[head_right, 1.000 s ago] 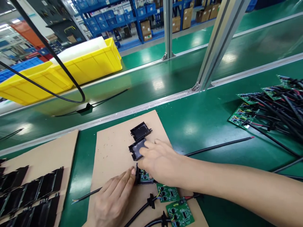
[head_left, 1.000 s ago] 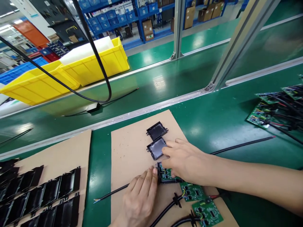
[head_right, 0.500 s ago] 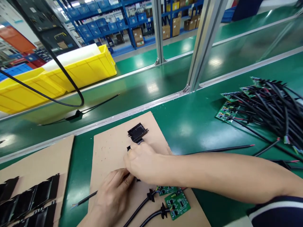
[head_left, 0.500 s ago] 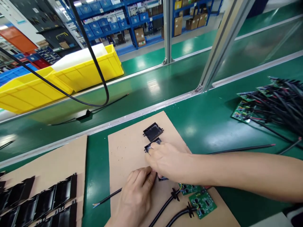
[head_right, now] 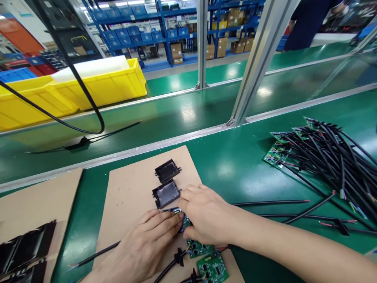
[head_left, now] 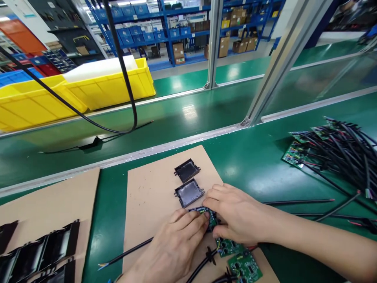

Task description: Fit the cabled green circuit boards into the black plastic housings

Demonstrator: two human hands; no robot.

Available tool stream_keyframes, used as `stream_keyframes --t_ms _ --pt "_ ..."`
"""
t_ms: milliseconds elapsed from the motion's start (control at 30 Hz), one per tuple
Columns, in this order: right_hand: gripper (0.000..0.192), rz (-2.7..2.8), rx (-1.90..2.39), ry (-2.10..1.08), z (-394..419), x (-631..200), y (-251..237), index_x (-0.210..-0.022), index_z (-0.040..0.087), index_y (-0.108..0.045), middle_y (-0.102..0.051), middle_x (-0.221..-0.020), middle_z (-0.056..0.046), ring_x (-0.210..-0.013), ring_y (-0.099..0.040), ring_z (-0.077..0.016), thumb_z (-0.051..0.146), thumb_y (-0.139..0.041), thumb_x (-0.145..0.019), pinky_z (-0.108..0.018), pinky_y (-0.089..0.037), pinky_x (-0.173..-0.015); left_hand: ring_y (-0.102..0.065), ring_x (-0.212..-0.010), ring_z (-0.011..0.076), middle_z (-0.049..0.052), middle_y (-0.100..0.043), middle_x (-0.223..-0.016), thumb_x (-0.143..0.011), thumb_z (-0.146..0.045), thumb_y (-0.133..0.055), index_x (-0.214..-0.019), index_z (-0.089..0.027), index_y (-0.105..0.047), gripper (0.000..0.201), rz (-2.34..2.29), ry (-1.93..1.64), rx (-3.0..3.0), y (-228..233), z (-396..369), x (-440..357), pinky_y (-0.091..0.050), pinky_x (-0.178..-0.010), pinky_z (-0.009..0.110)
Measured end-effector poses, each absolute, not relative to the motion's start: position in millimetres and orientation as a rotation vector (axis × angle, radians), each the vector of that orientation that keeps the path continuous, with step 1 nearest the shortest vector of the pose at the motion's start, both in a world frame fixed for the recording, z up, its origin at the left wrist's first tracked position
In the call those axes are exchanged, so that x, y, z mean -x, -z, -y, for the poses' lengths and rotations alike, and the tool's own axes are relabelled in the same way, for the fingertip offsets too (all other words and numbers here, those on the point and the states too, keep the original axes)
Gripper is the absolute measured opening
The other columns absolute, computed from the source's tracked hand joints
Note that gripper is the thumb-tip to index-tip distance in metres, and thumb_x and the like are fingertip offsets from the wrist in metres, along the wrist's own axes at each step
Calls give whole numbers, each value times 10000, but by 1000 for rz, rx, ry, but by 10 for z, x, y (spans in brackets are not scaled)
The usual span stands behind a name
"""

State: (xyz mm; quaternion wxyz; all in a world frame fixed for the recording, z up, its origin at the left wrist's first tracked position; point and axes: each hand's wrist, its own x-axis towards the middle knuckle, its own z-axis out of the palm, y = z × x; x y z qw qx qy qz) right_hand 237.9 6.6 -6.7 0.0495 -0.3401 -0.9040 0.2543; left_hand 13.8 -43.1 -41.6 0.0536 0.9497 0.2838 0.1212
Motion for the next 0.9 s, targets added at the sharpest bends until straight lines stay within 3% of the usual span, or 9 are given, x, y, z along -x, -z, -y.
stream_keyframes --t_ms 167,333,467,567,667,800,900 --pt "365 2741 1020 -854 -153 -2380 24 -1038 174 -645 -630 -1044 -57 -1033 -532 -230 292 -788 -724 -356 -399 -928 -604 -1111 232 81 -680 -1195 -895 -87 -441 -1223 -86 -605 367 -859 -446 -2868 398 429 -133 -507 -974 359" --pt "459 2600 1097 -975 -117 -2668 37 -1168 187 -592 -626 -1107 -56 -1055 -539 -215 333 -775 -773 -314 -417 -916 -633 -1061 234 88 -696 -1168 -907 -104 -428 -1212 -95 -613 356 -877 -493 -2855 406 437 -159 -544 -907 349" --pt "148 2627 1294 -894 -12 -2859 63 -1013 185 -616 -624 -929 -46 -872 -563 -204 146 -518 -909 -309 -441 -748 -635 -1043 227 82 -703 -1144 -933 -133 -423 -1224 -114 -604 342 -898 -517 -2832 430 438 -167 -530 -913 355" --pt "245 2710 1172 -846 36 -2783 56 -963 165 -612 -626 -930 -68 -866 -565 -205 42 -415 -883 -312 -440 -763 -629 -1029 227 92 -705 -1122 -935 -151 -420 -1203 -93 -605 330 -890 -570 -2824 449 439 -188 -529 -881 345" --pt "225 2782 1089 -893 0 -2615 -19 -906 150 -593 -631 -869 -67 -807 -569 -189 22 -415 -853 -290 -439 -741 -615 -1030 230 98 -701 -1113 -916 -127 -411 -1166 -83 -614 325 -913 -607 -2833 474 449 -213 -515 -881 341" --pt "203 2863 1053 -1145 -214 -2466 -130 -819 167 -594 -646 -764 -40 -730 -585 -173 132 -418 -915 -269 -432 -678 -601 -1037 235 101 -681 -1146 -880 -95 -427 -1146 -100 -616 326 -950 -587 -2843 505 466 -216 -502 -892 349" --pt "208 2909 1004 -1393 -404 -2428 -143 -773 166 -619 -676 -784 -36 -747 -601 -163 96 -444 -862 -244 -429 -668 -599 -1012 232 104 -676 -1158 -859 -90 -450 -1144 -102 -612 328 -923 -558 -2872 514 461 -195 -515 -862 341"
